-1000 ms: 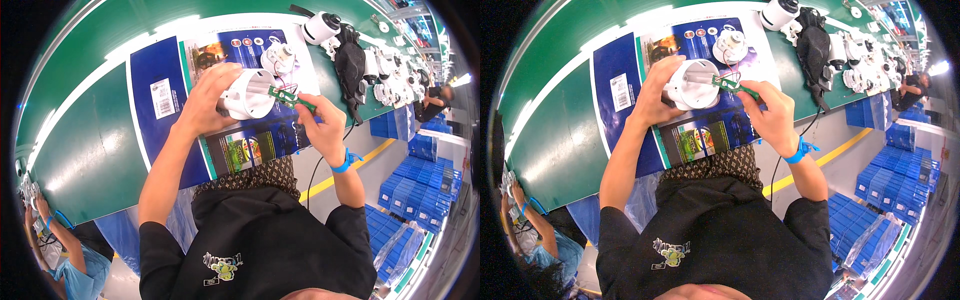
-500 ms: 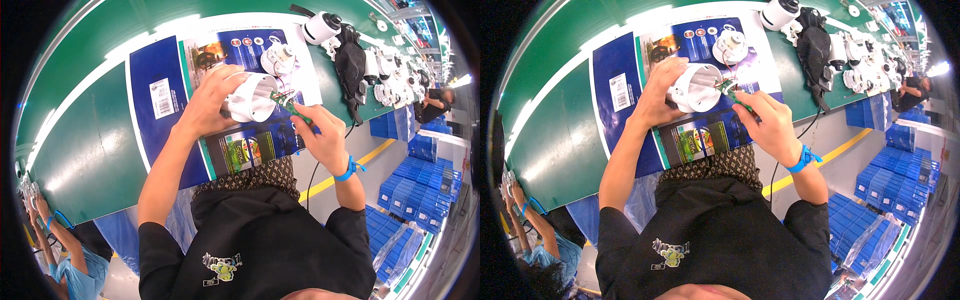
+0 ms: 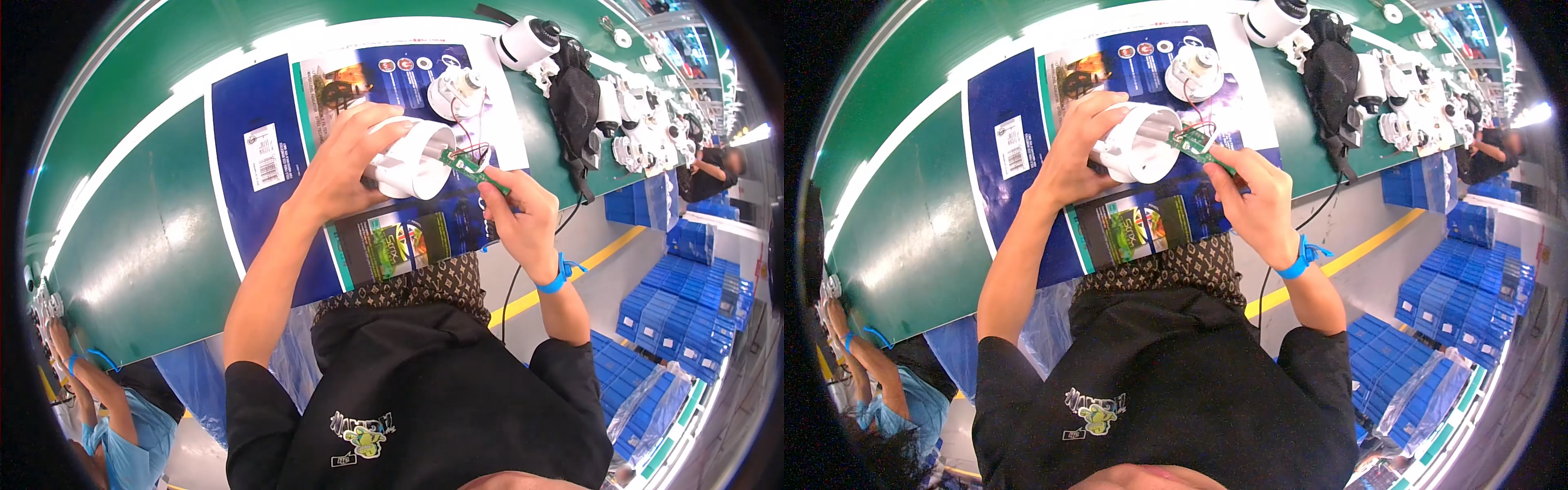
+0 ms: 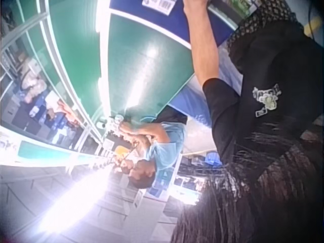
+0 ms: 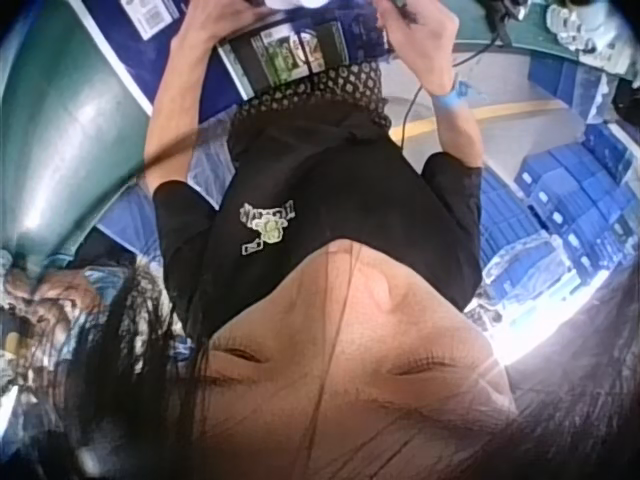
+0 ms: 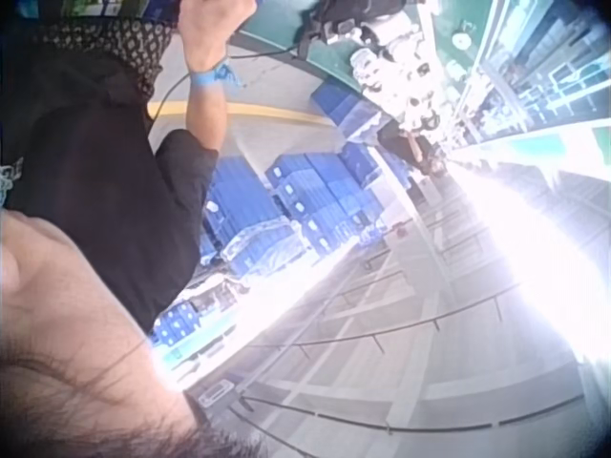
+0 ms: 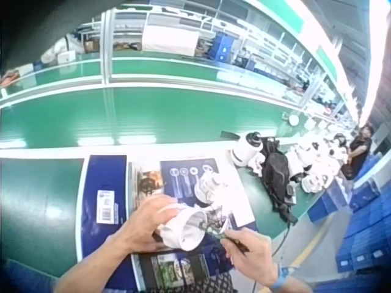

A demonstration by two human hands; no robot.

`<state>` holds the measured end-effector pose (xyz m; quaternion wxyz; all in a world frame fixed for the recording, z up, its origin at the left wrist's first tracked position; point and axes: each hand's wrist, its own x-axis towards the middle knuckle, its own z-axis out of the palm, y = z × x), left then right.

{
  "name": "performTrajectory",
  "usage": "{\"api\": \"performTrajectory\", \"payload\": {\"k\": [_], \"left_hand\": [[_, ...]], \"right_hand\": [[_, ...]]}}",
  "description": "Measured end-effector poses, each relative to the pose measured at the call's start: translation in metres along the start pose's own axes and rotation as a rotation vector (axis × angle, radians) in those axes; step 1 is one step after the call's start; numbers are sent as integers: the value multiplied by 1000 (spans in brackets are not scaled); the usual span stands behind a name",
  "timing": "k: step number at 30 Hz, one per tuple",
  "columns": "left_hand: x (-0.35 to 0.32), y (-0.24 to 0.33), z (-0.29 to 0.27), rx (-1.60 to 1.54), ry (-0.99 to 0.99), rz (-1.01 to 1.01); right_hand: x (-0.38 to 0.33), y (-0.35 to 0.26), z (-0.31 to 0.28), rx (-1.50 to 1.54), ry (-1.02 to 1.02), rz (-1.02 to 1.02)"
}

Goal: Assembling parts of security cameras on an assembly line workstation.

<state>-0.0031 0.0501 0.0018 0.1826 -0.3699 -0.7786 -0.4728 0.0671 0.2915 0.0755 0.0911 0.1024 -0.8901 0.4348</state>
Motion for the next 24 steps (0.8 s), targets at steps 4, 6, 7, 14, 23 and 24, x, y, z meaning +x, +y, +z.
{"api": "performTrajectory", "payload": {"k": [4, 6, 7, 14, 23, 24], "left_hand": [[-1, 0, 1, 12, -13, 31], [-1, -1, 3, 2, -6, 27], [-1, 0, 2, -2, 3, 26], [-2, 0, 1, 2, 9, 28], [-1, 0, 2, 27, -8, 48], [-1, 1, 2, 27, -8, 50]], "right_hand": [[-1, 5, 1, -151, -8, -115], [-3, 3, 3, -149, 10, -105], [-5, 2, 4, -142, 28, -102], [-15, 4, 14, -118, 75, -122], [-15, 9, 8, -111, 19, -139], [-12, 9, 5, -112, 19, -139]]}}
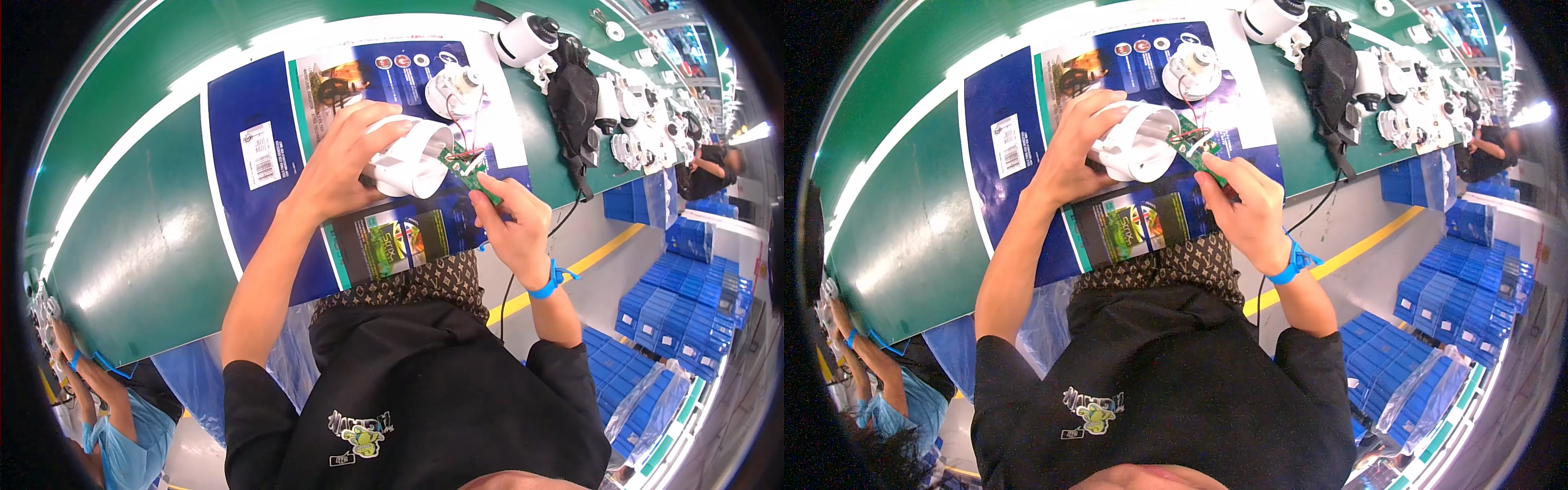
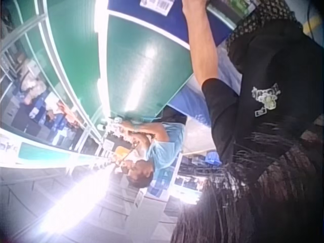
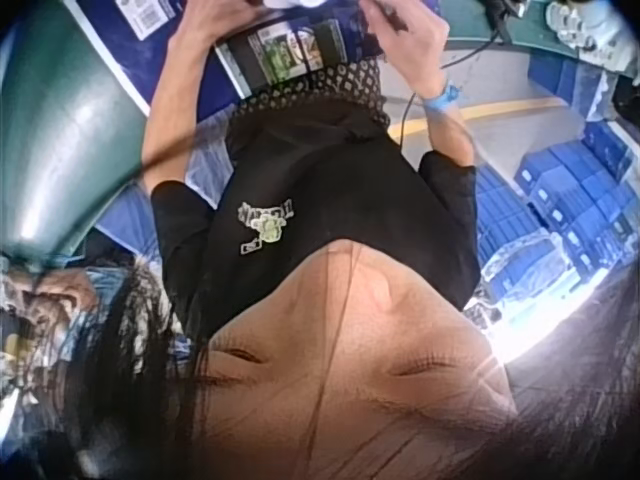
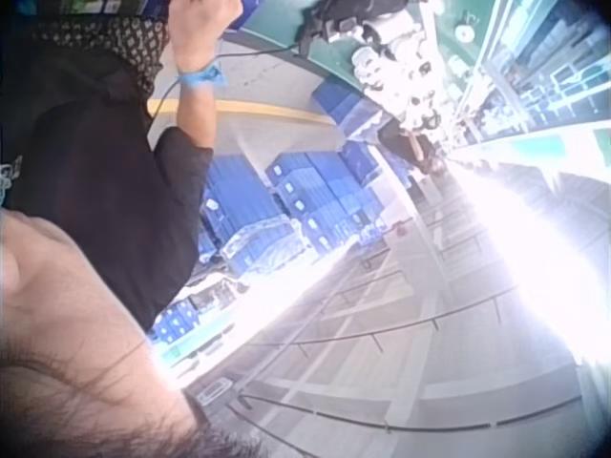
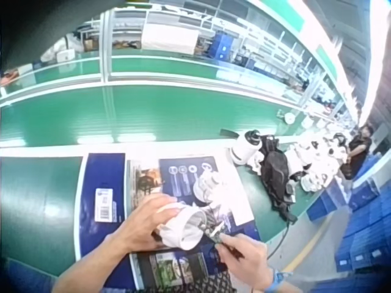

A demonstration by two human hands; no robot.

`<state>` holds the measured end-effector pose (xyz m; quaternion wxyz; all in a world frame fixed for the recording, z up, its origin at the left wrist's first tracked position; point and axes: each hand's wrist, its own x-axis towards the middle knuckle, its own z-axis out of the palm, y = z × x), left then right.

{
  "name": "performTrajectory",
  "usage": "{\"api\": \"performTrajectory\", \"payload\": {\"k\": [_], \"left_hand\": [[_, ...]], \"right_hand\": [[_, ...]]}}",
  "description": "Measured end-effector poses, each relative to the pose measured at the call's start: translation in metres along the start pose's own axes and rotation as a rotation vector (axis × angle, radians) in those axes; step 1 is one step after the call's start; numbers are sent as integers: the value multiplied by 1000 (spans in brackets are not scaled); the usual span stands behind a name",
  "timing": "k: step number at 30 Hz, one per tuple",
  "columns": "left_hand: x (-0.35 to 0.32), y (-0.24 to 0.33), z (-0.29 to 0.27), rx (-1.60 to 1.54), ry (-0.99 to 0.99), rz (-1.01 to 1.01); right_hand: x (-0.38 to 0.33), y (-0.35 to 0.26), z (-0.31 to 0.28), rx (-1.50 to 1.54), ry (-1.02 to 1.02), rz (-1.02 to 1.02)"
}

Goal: Assembling parts of security cameras on an assembly line workstation.

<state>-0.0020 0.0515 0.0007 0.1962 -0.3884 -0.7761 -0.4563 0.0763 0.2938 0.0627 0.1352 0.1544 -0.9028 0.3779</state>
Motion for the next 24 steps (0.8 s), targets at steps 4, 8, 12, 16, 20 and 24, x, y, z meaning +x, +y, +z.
{"api": "performTrajectory", "payload": {"k": [4, 8, 12, 16, 20, 24], "left_hand": [[0, 0, 0, -13, 7, -9], [1, 0, 0, -5, 12, 1], [-1, -1, -2, 4, -4, 15], [-1, -1, -3, 17, -10, -3], [2, 0, -4, 14, -13, -27], [3, 0, -3, 41, 1, -6]], "right_hand": [[9, -2, -8, 48, -72, 31], [14, -3, -13, 12, -138, 45], [25, -3, -20, -29, -184, -6], [36, 0, -24, -4, -253, -13], [35, 0, -21, -7, -227, 34], [43, -7, -15, -5, -185, 76]]}}
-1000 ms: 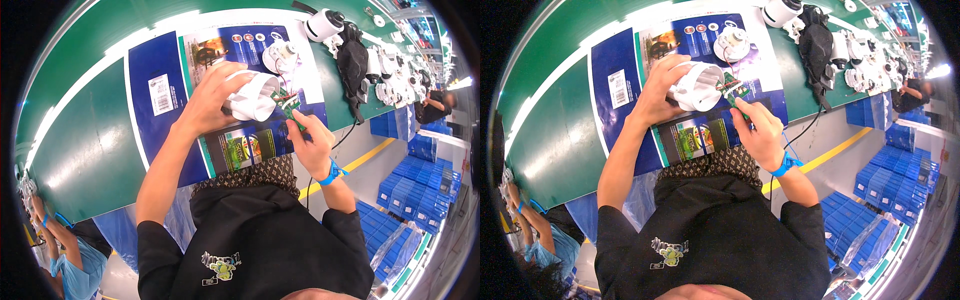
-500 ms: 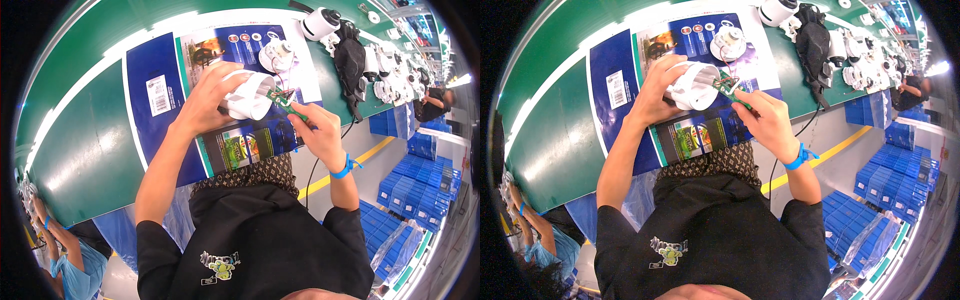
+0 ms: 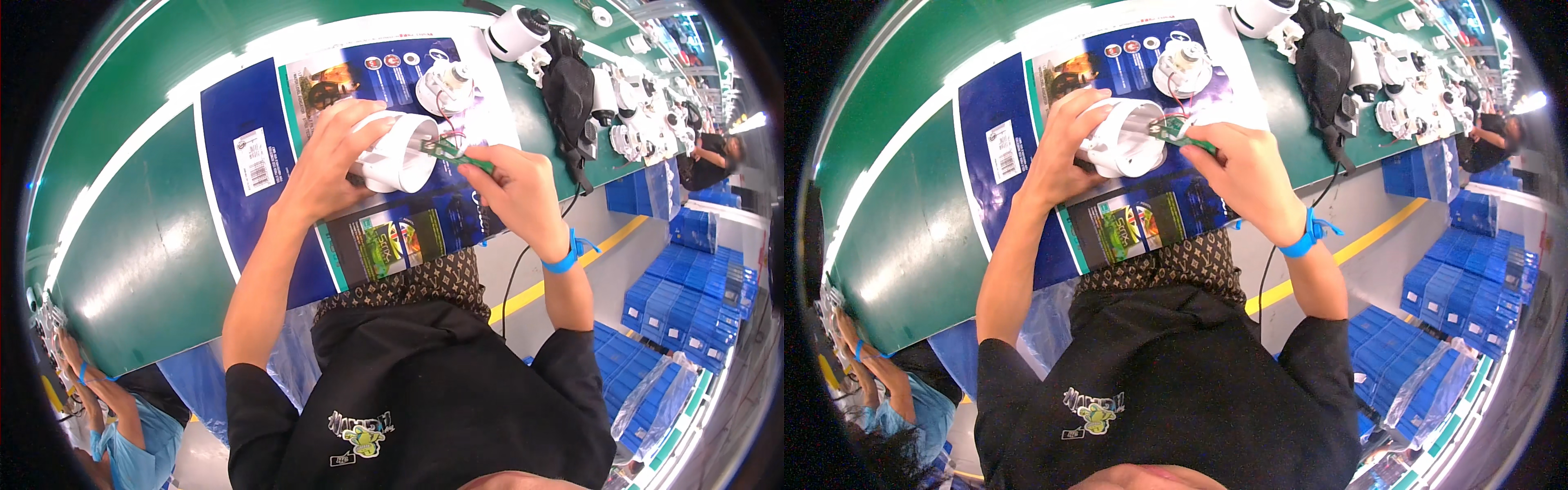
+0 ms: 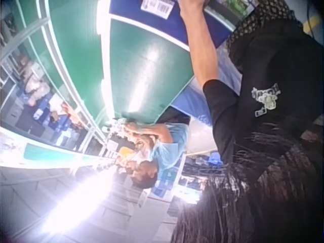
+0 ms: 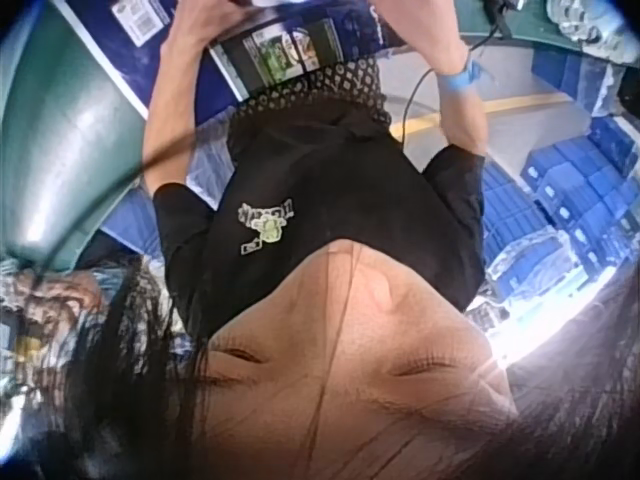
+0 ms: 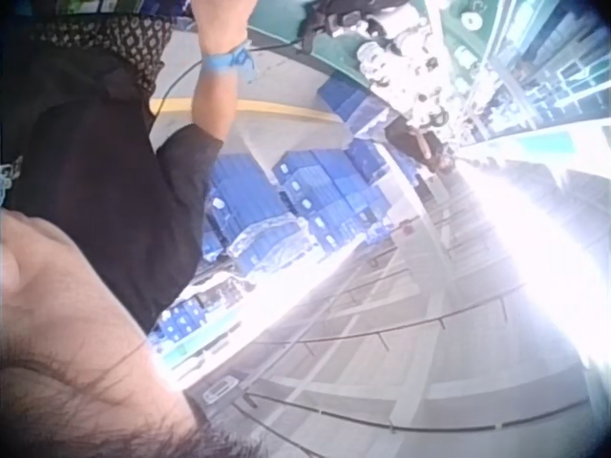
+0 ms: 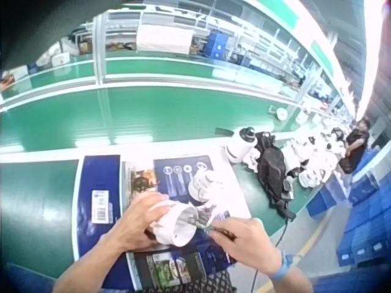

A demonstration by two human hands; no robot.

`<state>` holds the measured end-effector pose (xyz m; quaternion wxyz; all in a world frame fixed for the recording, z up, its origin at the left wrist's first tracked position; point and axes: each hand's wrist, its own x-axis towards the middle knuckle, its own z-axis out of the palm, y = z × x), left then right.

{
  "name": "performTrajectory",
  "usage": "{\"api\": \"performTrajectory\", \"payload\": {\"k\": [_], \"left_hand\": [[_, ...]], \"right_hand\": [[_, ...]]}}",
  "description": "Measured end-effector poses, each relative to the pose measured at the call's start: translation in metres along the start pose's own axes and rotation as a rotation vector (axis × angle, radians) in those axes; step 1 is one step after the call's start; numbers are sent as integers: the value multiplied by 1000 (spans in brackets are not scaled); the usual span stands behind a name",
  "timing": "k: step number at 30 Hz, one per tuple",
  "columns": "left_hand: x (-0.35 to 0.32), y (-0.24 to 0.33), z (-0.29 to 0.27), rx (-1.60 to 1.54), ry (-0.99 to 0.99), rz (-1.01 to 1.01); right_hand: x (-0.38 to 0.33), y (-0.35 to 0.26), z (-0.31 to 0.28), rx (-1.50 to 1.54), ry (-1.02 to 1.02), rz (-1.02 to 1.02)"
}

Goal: Assembling parts of security cameras on an assembly line workstation.

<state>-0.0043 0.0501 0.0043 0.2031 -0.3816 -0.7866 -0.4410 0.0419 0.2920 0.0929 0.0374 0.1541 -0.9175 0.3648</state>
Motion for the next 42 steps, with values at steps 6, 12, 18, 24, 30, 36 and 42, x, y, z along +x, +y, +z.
{"api": "performTrajectory", "payload": {"k": [6, 12, 18, 24, 30, 36, 42], "left_hand": [[-2, 3, 4, -72, 6, 11], [2, 3, 5, -62, -3, 23], [1, 11, 6, -31, -29, 69], [-3, 8, 4, -30, 22, -1], [-3, 1, 2, -103, 169, -158], [-7, 7, 5, -140, 180, -241], [-12, 4, 8, -181, 189, -277]], "right_hand": [[12, 2, 24, 153, -138, 176], [-1, 17, 24, 632, -106, 437], [14, 6, 33, 421, -138, 595], [-3, 29, 33, 316, 251, 308], [-50, 60, 63, 492, 229, 410], [-4, 30, 98, 320, 343, 165], [15, 34, 111, 242, 572, 123]]}}
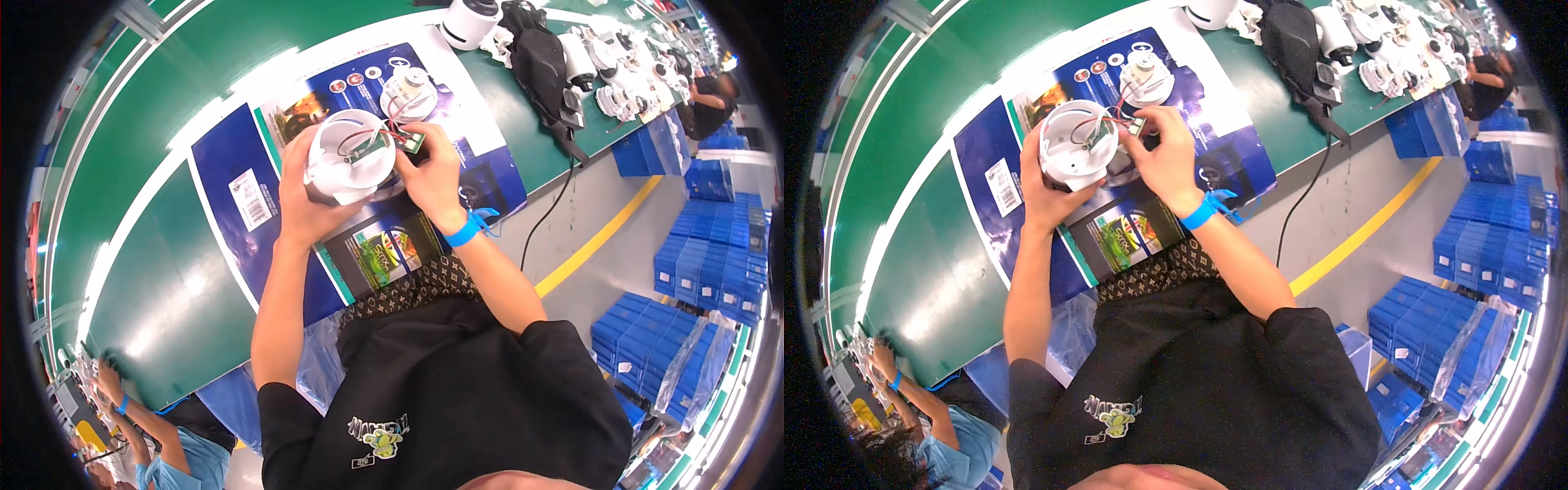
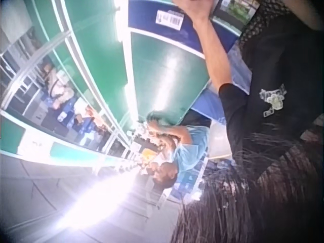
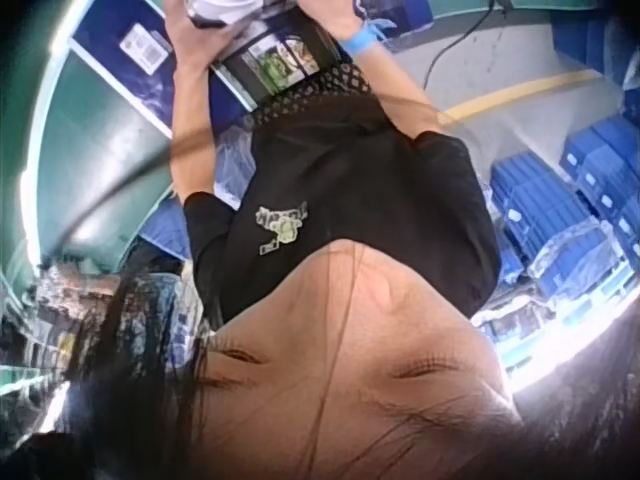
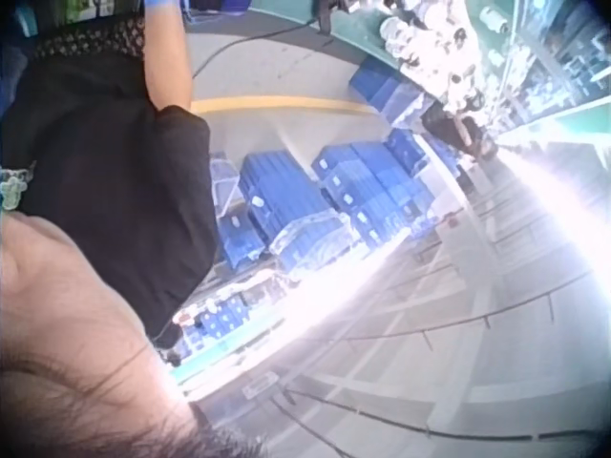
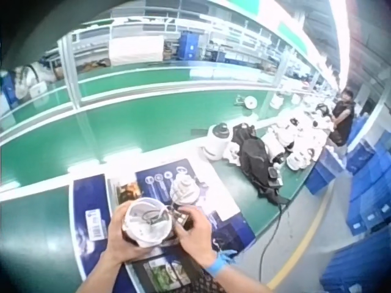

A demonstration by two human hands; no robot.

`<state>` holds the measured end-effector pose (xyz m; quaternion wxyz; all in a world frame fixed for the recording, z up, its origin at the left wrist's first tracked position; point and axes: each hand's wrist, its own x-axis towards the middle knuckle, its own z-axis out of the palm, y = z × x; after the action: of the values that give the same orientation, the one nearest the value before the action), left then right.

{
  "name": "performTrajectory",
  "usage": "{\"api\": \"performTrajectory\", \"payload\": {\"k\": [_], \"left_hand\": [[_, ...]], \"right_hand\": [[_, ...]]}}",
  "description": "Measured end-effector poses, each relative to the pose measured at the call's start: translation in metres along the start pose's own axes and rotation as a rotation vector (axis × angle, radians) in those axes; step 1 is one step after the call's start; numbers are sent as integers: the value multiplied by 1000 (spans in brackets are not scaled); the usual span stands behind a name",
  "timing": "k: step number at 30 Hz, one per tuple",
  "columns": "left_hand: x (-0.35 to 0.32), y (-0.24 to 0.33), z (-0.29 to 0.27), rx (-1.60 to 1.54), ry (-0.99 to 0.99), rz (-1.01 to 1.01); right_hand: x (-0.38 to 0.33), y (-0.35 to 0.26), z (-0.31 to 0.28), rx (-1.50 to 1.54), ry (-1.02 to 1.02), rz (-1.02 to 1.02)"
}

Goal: Assembling parts of security cameras on an assembly line workstation.

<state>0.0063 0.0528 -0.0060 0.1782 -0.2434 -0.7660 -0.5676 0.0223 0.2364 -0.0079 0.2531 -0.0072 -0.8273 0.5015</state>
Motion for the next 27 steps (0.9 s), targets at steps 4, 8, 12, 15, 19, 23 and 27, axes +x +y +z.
{"api": "performTrajectory", "payload": {"k": [4, 8, 12, 15, 19, 23, 27], "left_hand": [[5, 7, -3, 46, 21, 49], [11, 2, -7, 144, -26, 175], [11, -1, -7, 181, -33, 242], [11, 0, -7, 227, -49, 264], [11, 2, -7, 213, -65, 252], [10, 1, -8, 200, -60, 264], [9, 1, -8, 172, -46, 272]], "right_hand": [[-4, -2, -18, 54, -47, 24], [-4, -2, -47, 264, -114, 90], [3, -21, -74, 156, -144, 39], [13, -34, -86, -49, -173, -241], [25, -53, -92, -64, -238, -392], [27, -61, -84, 23, -328, -394], [23, -68, -81, 44, -324, -347]]}}
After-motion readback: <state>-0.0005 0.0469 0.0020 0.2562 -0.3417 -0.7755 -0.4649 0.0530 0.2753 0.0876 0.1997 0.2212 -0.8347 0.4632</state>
